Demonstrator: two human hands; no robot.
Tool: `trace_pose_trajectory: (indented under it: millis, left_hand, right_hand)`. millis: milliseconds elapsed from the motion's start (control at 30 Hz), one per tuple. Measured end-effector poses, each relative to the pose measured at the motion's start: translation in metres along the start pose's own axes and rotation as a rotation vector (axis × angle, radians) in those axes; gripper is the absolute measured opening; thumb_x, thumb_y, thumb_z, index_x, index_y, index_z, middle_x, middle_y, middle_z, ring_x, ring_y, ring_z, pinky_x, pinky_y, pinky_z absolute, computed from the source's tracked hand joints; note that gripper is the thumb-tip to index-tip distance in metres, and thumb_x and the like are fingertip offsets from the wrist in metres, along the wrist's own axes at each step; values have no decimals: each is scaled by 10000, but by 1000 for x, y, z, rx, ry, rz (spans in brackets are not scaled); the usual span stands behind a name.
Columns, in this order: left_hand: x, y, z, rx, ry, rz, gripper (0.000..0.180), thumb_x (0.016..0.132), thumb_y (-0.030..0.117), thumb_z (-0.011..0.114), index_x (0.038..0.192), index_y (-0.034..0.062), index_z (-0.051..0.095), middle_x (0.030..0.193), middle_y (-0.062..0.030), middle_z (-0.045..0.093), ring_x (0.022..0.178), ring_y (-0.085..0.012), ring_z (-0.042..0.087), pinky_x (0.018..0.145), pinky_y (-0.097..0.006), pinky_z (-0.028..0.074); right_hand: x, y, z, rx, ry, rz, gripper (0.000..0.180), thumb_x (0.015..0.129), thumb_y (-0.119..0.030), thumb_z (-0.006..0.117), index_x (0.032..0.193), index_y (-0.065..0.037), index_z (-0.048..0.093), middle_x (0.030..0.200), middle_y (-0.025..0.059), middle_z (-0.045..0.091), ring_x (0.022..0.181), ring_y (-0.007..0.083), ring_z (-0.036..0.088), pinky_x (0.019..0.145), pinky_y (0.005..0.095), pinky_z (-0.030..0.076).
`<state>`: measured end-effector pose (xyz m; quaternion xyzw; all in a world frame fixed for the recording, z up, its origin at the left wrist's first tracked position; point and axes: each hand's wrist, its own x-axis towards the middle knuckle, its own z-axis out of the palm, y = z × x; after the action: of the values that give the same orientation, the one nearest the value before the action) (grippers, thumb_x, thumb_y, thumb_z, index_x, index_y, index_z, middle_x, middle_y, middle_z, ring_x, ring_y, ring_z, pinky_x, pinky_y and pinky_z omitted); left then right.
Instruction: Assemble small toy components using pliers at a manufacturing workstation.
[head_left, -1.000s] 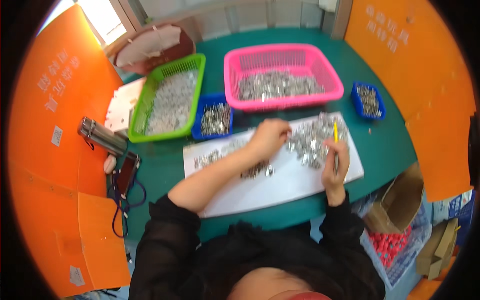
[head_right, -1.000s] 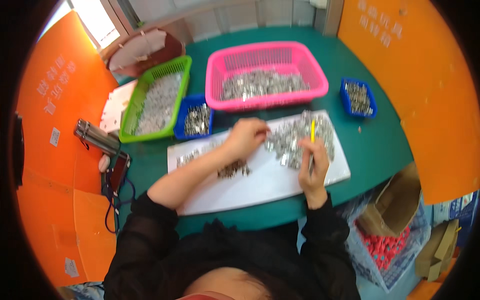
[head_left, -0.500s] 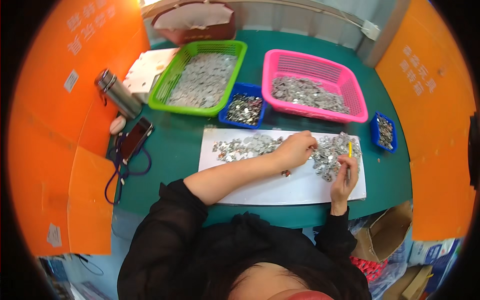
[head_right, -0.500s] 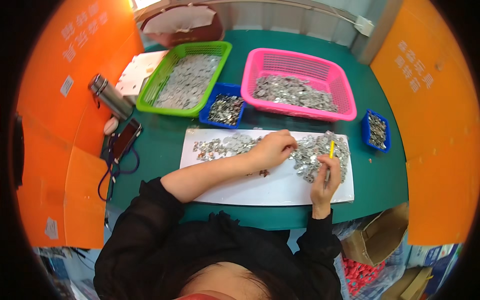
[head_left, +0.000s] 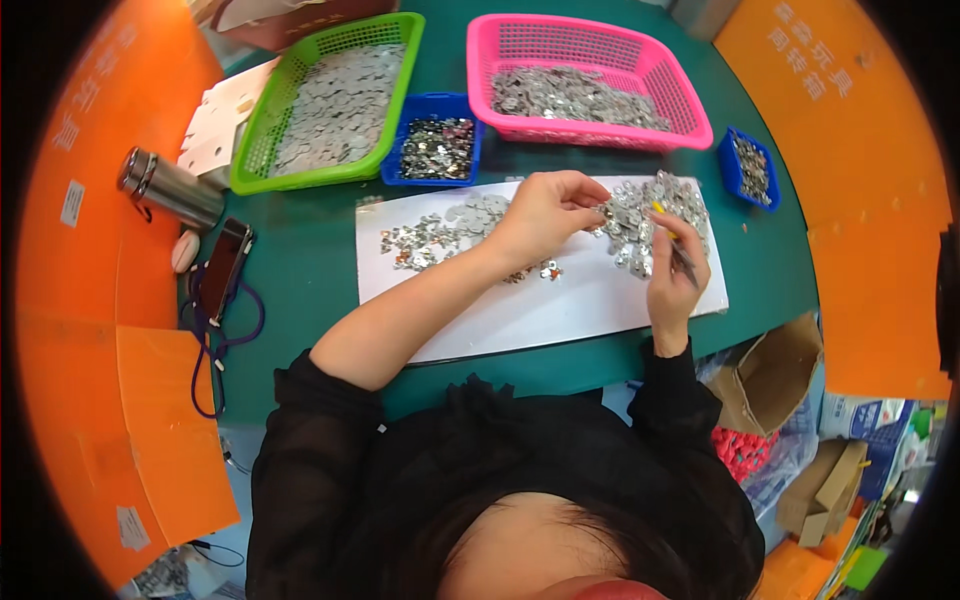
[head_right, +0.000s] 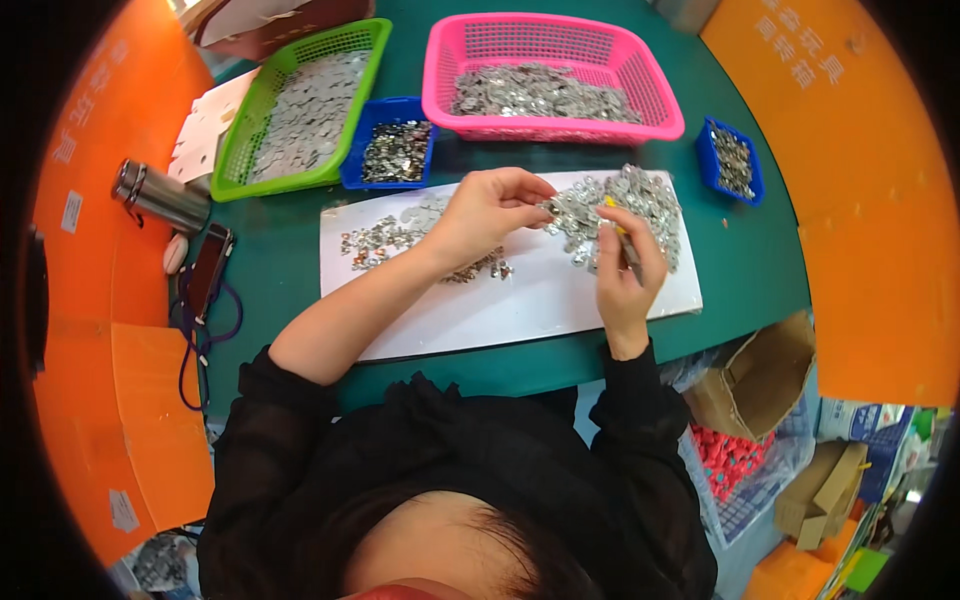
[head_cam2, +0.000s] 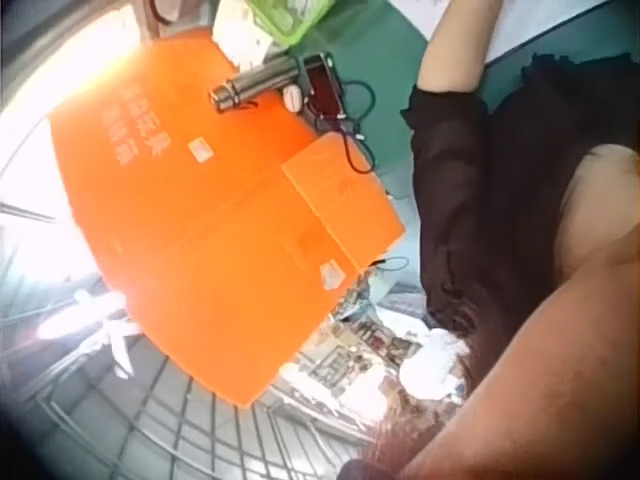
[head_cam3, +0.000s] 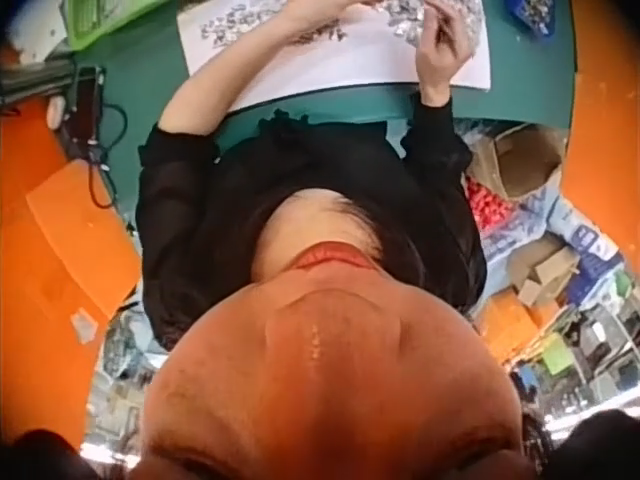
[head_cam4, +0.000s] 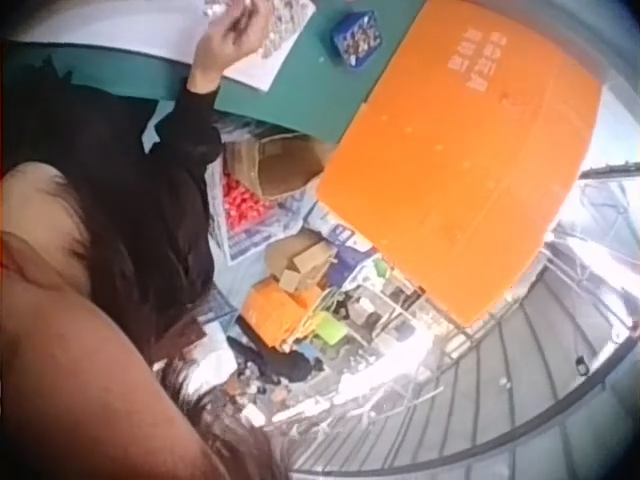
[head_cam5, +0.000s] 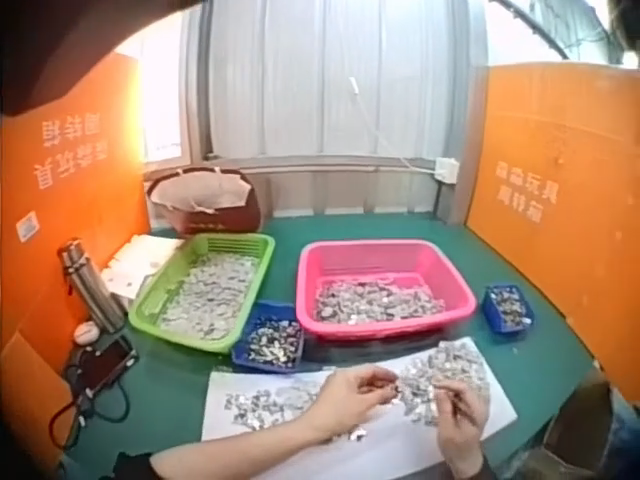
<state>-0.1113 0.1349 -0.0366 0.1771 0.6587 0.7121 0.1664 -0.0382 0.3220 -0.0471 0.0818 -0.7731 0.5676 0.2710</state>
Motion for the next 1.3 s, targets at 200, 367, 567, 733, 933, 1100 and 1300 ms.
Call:
trace_pose_trajectory:
  millis: [200, 367, 567, 733, 933, 1100, 1300]
  left_hand:
    - [-18, 20, 2, -115, 35, -48, 277, 896, -9, 657, 1163, -81, 629, 1055, -128, 692, 936, -159, 692, 834, -258, 573]
    - [-30, 24, -1, -99, 53, -75, 276, 904, -3, 657, 1169, -78, 631, 1055, -125, 693, 941, -159, 690, 831, -264, 575]
    - [-34, 19, -2, -135, 89, -51, 240, 900, 12, 660, 1126, -68, 653, 989, -113, 713, 865, -133, 701, 763, -233, 571]
    - [-35, 16, -2, -142, 76, -50, 250, 903, 14, 660, 1140, -63, 648, 984, -104, 709, 877, -129, 692, 748, -233, 563]
    - [-37, 19, -4, -165, 65, -74, 253, 905, 5, 655, 1149, -60, 644, 989, -93, 704, 888, -121, 680, 771, -237, 554]
    - [-37, 19, -2, -146, 65, -69, 253, 901, -4, 657, 1148, -58, 643, 988, -94, 700, 876, -121, 678, 777, -236, 553]
    - [-40, 17, -4, -170, 105, -41, 248, 891, -5, 665, 1131, -60, 641, 997, -104, 696, 873, -119, 677, 777, -236, 554]
  right_hand:
    - [9, -22, 25, -240, -35, -204, 208, 812, 31, 746, 1006, -36, 707, 748, 10, 589, 601, 63, 453, 526, 226, 333]
    - [8, -20, 29, -247, -64, -255, 201, 808, 27, 752, 991, -44, 710, 722, 42, 576, 589, 103, 470, 521, 246, 348]
    - [7, -23, 31, -234, -73, -240, 199, 814, 44, 743, 988, -47, 711, 710, 44, 581, 597, 113, 498, 529, 244, 369]
    - [5, -20, 28, -298, -127, -287, 199, 826, 50, 737, 999, -44, 706, 734, 52, 623, 598, 100, 535, 535, 227, 391]
    - [5, -24, 30, -247, -105, -209, 169, 847, 29, 733, 1000, -35, 700, 787, 56, 671, 623, 83, 581, 561, 205, 427]
    - [5, -27, 29, -267, -131, -243, 160, 848, 24, 732, 994, -31, 699, 803, 72, 686, 627, 92, 597, 564, 211, 441]
    - [3, -26, 32, -245, -101, -239, 153, 849, 22, 731, 991, -23, 698, 800, 78, 691, 639, 95, 610, 570, 214, 448]
